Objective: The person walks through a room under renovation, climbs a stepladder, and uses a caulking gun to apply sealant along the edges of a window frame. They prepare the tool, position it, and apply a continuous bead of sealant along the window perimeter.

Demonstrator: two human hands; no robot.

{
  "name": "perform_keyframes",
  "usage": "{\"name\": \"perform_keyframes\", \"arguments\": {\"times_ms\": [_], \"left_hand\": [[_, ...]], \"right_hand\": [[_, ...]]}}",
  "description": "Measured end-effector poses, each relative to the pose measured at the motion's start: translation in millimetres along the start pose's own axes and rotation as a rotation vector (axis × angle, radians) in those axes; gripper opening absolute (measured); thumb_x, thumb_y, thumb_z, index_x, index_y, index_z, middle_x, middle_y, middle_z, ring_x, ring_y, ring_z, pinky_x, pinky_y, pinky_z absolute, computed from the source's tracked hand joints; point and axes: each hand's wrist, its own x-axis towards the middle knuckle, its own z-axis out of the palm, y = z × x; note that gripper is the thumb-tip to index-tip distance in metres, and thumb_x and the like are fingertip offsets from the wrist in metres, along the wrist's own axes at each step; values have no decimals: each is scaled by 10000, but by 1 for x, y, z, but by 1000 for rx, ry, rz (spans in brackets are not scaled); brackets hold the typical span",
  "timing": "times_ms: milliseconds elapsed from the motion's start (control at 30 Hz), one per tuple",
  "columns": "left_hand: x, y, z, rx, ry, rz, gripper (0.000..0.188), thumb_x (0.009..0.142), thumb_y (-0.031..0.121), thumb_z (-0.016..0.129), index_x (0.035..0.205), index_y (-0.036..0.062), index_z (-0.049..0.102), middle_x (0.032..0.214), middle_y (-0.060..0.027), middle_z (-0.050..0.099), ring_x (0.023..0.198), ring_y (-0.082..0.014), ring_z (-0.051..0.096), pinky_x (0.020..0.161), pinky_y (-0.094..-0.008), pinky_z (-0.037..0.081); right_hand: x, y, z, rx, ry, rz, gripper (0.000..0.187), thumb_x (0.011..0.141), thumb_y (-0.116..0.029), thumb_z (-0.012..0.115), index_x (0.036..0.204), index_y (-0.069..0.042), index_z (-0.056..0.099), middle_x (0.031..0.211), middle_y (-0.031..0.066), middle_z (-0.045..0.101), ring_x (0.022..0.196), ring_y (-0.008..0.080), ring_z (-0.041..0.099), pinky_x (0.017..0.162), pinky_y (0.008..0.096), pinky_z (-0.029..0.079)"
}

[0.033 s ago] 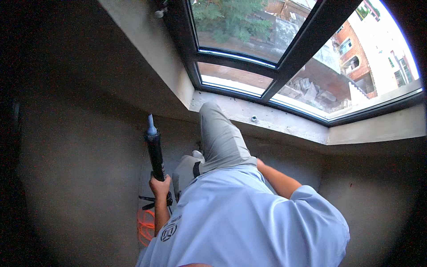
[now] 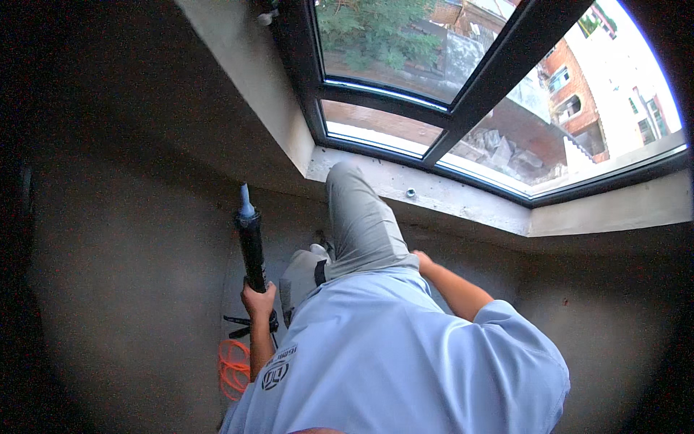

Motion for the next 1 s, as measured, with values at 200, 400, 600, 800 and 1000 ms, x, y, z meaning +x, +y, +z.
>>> {"name": "perform_keyframes", "arguments": {"times_ms": [200,400,600,800,1000], "left_hand": [[-1,-67,-5,-132,43,-3,315,706,202,802,907,9,655,852,-197,711,822,-400,697,741,-459,543],[8,-118,1,-276,24,-41,380,701,199,821,964,-9,641,840,-199,705,791,-390,699,721,-461,545],[18,-127,-11,-331,94,-38,380,718,207,822,968,-21,650,890,-197,712,843,-371,703,740,-448,541],[105,-145,22,-481,187,85,377,769,239,808,1008,-7,651,904,-153,713,827,-347,697,765,-423,540],[174,-153,36,-695,183,34,237,800,127,808,913,10,636,822,-61,690,765,-184,676,743,-345,539]], "right_hand": [[-10,-100,-129,22,589,102,464,1019,-421,545,1042,9,718,958,164,726,914,213,659,861,371,507],[-17,-223,-226,92,702,-234,512,1055,-419,503,1187,40,685,1070,140,720,1030,201,645,935,342,487],[-52,-287,-171,-497,615,-271,407,996,-314,593,1294,-41,645,1277,227,640,1232,382,587,1070,424,440],[-27,-241,-95,-528,646,-34,513,1007,-316,532,1453,-66,493,1544,207,393,1409,401,395,1173,443,323],[-19,-258,-99,-502,586,110,554,958,-350,630,1412,-49,532,1493,210,448,1364,400,456,1130,454,386]]}}
